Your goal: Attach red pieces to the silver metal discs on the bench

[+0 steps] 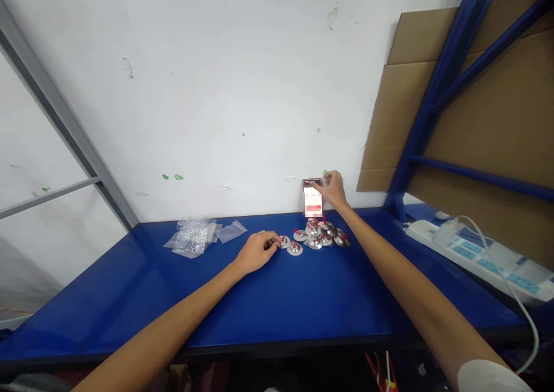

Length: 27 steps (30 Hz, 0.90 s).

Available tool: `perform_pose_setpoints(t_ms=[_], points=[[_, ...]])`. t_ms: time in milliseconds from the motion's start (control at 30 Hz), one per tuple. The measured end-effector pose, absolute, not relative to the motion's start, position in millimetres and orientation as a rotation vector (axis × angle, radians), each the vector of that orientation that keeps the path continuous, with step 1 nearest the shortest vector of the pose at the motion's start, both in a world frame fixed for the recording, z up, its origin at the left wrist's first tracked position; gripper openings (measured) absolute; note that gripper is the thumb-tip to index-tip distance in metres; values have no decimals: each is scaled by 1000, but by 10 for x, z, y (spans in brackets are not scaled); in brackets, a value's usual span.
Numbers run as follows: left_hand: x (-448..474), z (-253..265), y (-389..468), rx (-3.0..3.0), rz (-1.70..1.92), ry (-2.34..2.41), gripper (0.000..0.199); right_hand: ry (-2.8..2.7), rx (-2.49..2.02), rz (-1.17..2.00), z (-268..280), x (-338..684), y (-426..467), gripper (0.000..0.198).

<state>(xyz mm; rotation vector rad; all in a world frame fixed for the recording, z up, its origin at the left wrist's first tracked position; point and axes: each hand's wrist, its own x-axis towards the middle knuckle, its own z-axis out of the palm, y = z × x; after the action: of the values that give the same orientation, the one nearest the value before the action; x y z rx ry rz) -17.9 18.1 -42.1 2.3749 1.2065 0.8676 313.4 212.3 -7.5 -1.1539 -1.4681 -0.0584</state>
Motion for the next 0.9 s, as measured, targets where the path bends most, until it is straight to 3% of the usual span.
perform_pose_setpoints(t_ms=[100,400,667,900], points=[[-177,-420,177,2375,869,1200,24,-1445,-1192,-84,-70,3104,2133,57],[-167,-415,176,2362,873,1203,23,-1530,-1086,-29,-99,3248,2166,40],[-167,-398,167,2364,864,1205,23,-1500,-1159,-81,-61,3153,2100,60],[-174,-417,176,2368,873,1200,23,-1457,-1162,-66,-39,3122,2116,43]])
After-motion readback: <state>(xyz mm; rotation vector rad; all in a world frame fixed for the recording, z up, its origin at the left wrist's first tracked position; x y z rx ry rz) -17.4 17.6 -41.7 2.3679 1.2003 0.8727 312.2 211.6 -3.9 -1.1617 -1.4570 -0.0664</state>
